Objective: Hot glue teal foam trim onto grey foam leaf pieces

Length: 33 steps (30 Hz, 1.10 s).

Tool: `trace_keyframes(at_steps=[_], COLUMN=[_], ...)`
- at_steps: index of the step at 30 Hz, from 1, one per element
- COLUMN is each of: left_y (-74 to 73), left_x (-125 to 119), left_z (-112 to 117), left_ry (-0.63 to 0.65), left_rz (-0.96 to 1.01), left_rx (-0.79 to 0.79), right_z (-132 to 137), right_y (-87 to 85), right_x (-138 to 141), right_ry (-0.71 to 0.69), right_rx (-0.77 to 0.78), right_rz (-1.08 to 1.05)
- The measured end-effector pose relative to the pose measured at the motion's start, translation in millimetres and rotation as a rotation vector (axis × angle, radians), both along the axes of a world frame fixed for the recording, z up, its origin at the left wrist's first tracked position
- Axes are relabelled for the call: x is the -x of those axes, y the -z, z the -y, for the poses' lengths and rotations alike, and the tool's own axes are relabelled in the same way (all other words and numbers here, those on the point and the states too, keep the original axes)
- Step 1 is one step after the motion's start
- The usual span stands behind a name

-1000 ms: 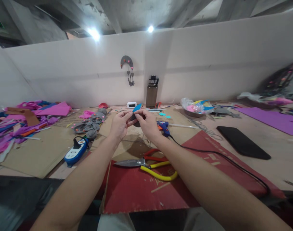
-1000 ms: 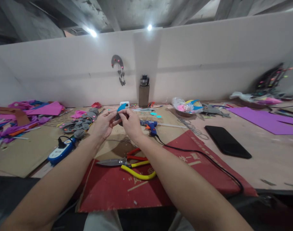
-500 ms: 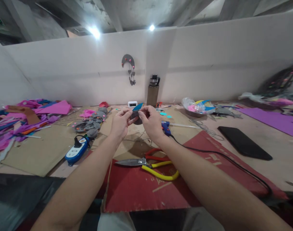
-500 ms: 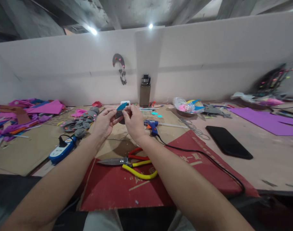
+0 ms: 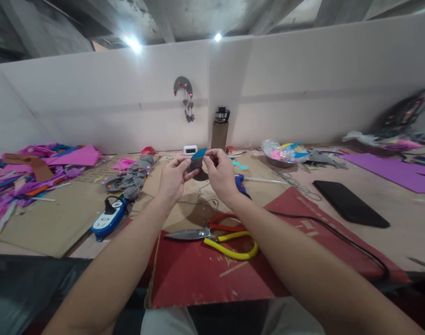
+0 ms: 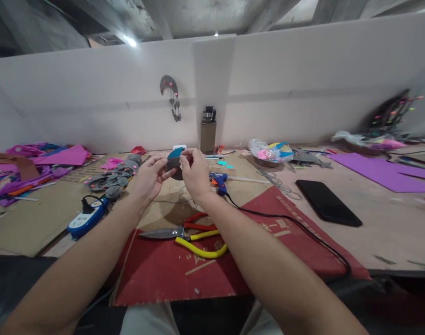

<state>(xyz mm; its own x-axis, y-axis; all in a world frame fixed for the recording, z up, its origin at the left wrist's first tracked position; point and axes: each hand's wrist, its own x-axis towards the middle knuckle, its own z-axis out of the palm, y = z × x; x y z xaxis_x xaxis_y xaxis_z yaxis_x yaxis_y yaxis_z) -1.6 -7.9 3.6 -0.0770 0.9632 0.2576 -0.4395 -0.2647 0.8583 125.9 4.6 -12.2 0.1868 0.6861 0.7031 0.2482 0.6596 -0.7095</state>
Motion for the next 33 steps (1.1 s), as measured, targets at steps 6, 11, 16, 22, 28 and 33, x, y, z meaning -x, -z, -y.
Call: trace_keyframes(at_steps=[6, 11, 16, 22, 28, 33], left_y=[-1.0, -0.6, 0.0, 0.5, 0.9, -0.5], left_x=[0, 2, 4, 5, 6, 6], left_z=[1, 0, -2, -4, -5, -3], left_ry=[0.012, 0.026, 0.037, 0.063, 0.063, 0.077], left_rz=[-0.007, -0.009, -0.009, -0.011, -0.02, -0.038], left_rx=[0.006, -0.008, -0.005, 0.004, -0.002, -0.012], right_z=[-1, -8, -11, -11, -6, -5], right_y=[-1.8, -0.4, -2.6, -7.7, -13.0, -14.5], right_x=[-2, -2, -2, -5, -7, -8], right_ry=[-0.011, -0.177, -0.338, -0.498, -0.553, -0.575], right_rx=[-0.005, 0.093, 0.24, 0.327, 0.372, 0.383], right_rz=[0.019, -0.103, -0.222, -0.353, -0.404, -0.441])
